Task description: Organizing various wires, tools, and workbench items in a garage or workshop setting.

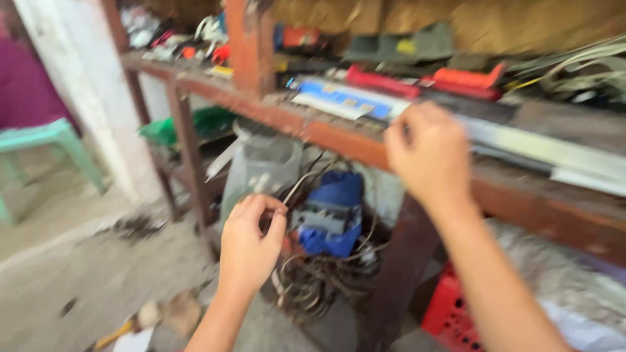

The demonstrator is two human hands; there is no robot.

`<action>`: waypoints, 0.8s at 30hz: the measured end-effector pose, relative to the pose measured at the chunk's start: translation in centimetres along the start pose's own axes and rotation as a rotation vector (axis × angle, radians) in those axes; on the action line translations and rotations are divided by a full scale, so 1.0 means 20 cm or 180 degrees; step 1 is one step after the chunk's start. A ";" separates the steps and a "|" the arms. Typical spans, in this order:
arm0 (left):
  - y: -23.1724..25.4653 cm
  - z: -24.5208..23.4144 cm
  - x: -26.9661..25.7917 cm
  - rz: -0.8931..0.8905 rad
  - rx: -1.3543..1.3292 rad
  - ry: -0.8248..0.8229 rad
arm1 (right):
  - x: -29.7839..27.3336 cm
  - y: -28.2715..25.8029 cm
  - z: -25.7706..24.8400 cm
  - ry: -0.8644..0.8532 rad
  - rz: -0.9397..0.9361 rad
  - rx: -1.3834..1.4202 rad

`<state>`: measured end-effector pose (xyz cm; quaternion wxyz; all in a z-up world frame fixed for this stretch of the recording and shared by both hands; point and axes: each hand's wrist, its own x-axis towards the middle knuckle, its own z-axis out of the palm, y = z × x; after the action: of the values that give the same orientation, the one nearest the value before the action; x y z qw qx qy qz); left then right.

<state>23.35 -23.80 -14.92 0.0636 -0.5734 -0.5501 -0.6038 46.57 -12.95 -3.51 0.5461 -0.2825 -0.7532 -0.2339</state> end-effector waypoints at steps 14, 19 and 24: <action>-0.52 -0.75 -0.52 -0.1259 0.0458 -0.0632 | -0.74 -0.79 0.36 -0.1219 0.0058 0.1871; -0.76 -1.06 -0.81 -0.1626 0.0826 -0.0724 | -0.98 -1.24 0.61 -0.1987 0.0880 0.2558; -1.08 -1.46 -1.04 -0.2039 0.0767 -0.0669 | -1.16 -1.61 0.83 -0.2710 0.1329 0.2850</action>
<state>-3.09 -48.56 -35.90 -0.1187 -0.4191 -0.7727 -0.4617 18.78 -29.46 -31.93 0.2988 -0.2360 -0.8576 0.3459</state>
